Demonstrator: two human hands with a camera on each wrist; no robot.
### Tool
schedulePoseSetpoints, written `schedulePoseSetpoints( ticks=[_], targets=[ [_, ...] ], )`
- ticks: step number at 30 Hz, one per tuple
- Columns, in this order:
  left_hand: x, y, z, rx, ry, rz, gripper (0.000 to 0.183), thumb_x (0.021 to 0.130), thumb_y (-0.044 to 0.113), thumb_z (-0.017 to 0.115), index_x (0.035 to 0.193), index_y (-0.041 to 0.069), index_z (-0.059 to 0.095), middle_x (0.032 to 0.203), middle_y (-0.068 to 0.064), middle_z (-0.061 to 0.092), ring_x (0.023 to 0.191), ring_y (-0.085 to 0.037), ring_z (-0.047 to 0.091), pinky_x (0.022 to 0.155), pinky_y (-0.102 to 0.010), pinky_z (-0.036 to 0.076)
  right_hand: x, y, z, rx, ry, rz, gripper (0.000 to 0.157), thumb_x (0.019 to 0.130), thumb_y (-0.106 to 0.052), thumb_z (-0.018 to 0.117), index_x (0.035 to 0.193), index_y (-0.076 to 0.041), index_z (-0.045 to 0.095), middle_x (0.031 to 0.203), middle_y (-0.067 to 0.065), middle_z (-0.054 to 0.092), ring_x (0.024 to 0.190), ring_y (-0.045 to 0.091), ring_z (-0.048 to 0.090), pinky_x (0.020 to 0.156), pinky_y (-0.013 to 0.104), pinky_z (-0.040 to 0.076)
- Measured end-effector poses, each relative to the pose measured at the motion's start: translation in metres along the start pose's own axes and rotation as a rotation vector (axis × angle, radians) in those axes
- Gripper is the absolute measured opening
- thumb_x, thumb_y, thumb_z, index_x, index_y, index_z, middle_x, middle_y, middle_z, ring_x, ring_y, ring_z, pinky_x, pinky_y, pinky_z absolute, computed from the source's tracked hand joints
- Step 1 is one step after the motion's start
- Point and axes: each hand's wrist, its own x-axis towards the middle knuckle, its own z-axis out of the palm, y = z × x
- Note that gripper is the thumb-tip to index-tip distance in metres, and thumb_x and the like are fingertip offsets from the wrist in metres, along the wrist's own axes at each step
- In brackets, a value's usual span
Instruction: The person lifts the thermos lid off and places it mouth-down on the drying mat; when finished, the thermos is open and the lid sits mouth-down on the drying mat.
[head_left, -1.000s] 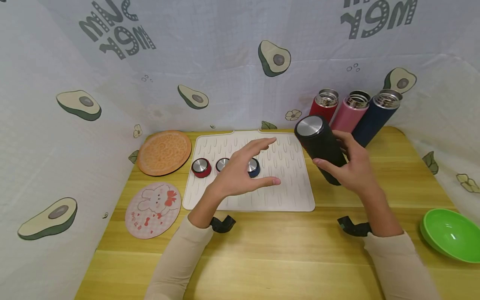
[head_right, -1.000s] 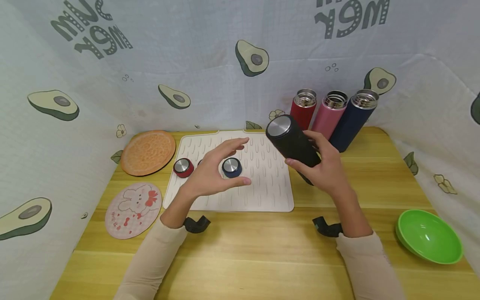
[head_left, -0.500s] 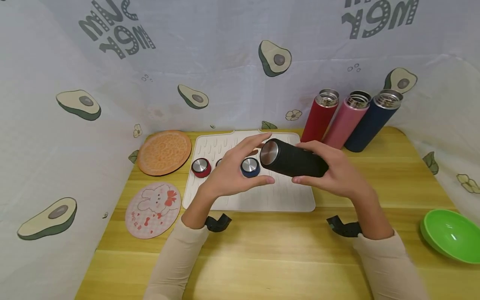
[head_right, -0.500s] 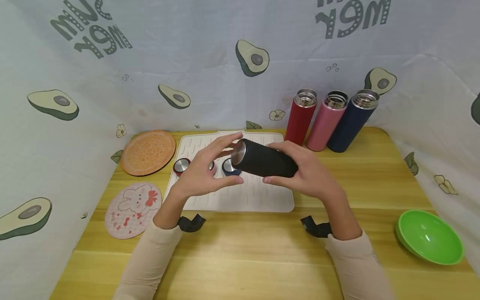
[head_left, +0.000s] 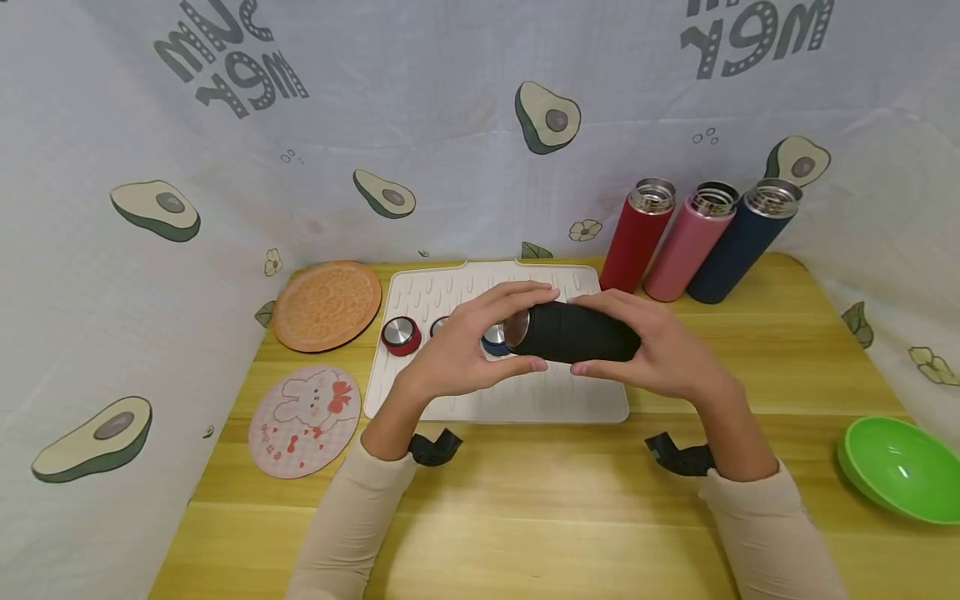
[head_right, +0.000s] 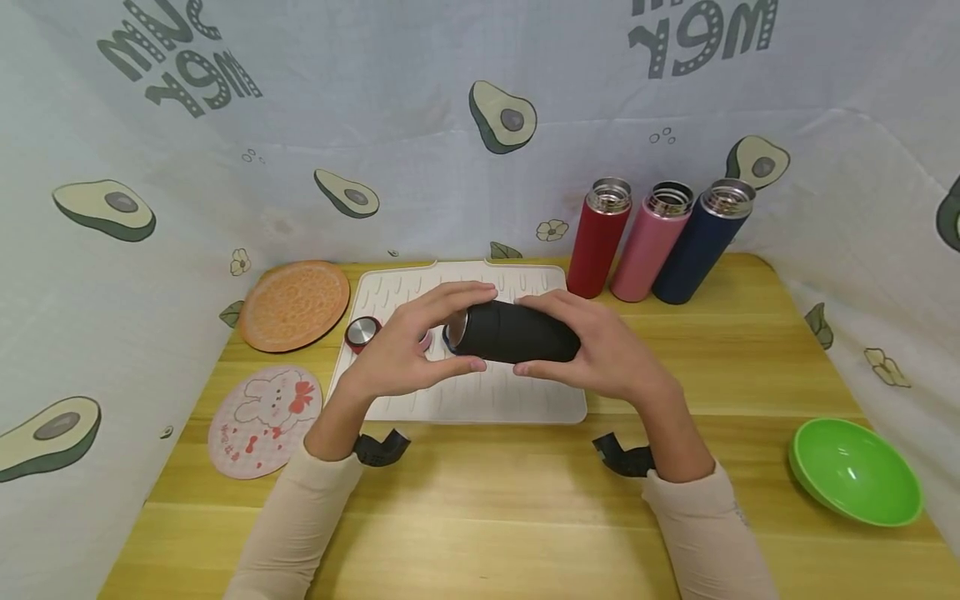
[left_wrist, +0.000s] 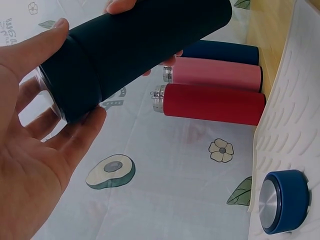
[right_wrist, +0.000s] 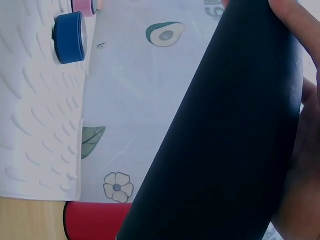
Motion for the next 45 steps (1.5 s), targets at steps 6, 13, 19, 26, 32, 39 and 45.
schedulePoseSetpoints(
  ticks=[6,13,19,26,32,39,45],
  targets=[
    [-0.0013,-0.0002,0.0001,-0.013,0.009,0.028,0.059,0.086,0.029,0.086,0.139,0.021,0.062,0.144,0.003,0.058,0.101,-0.006,0.058,0.088,-0.025,0.054,-0.0003,-0.0010,-0.0001,0.006,-0.032,-0.002,0.077,0.073,-0.034,0.095,0.140,-0.023,0.061,0.133,0.002,0.066,0.109,0.019,0.063,0.084,0.039,0.062],
    [-0.0018,-0.0004,0.0021,-0.041,0.019,0.045,0.055,0.086,0.026,0.086,0.136,0.018,0.064,0.142,-0.002,0.059,0.088,-0.006,0.058,0.080,-0.022,0.057,-0.0008,-0.0031,-0.0020,0.017,-0.075,0.039,0.075,0.076,-0.038,0.092,0.142,-0.022,0.060,0.129,0.003,0.068,0.106,0.020,0.064,0.082,0.039,0.061],
    [-0.0036,0.0010,0.0019,-0.039,0.023,0.036,0.054,0.085,0.026,0.087,0.134,0.018,0.066,0.142,-0.001,0.059,0.091,-0.005,0.061,0.088,-0.024,0.058,-0.0014,-0.0032,-0.0014,0.001,-0.094,0.069,0.075,0.077,-0.043,0.091,0.143,-0.023,0.060,0.128,0.002,0.068,0.103,0.020,0.065,0.080,0.039,0.060],
    [-0.0036,0.0008,0.0009,-0.027,0.034,0.033,0.055,0.083,0.027,0.088,0.134,0.019,0.068,0.140,0.000,0.063,0.108,-0.010,0.064,0.094,-0.025,0.058,-0.0023,-0.0028,-0.0001,0.000,-0.063,0.036,0.074,0.076,-0.038,0.092,0.142,-0.022,0.062,0.127,0.003,0.070,0.101,0.018,0.064,0.079,0.036,0.060],
    [-0.0028,-0.0011,0.0024,-0.091,0.039,0.010,0.056,0.083,0.024,0.088,0.135,0.017,0.067,0.138,0.001,0.064,0.117,-0.012,0.062,0.091,-0.025,0.061,-0.0023,-0.0037,0.0004,-0.014,-0.029,0.028,0.074,0.074,-0.038,0.093,0.140,-0.022,0.064,0.126,0.003,0.071,0.100,0.019,0.066,0.078,0.036,0.060],
    [-0.0025,-0.0018,0.0023,-0.086,0.057,0.002,0.056,0.082,0.025,0.089,0.133,0.017,0.068,0.136,-0.002,0.065,0.116,-0.014,0.064,0.088,-0.024,0.061,-0.0009,-0.0056,0.0023,-0.028,-0.012,0.047,0.075,0.072,-0.039,0.094,0.139,-0.022,0.066,0.127,0.004,0.072,0.103,0.021,0.067,0.079,0.039,0.061],
    [-0.0025,-0.0029,0.0043,-0.103,0.073,-0.008,0.055,0.082,0.024,0.089,0.132,0.016,0.067,0.135,-0.001,0.066,0.111,-0.013,0.065,0.086,-0.024,0.062,-0.0006,-0.0065,0.0037,-0.020,0.013,0.051,0.072,0.071,-0.037,0.095,0.136,-0.023,0.067,0.124,0.002,0.073,0.100,0.018,0.066,0.077,0.035,0.059]
  ],
)
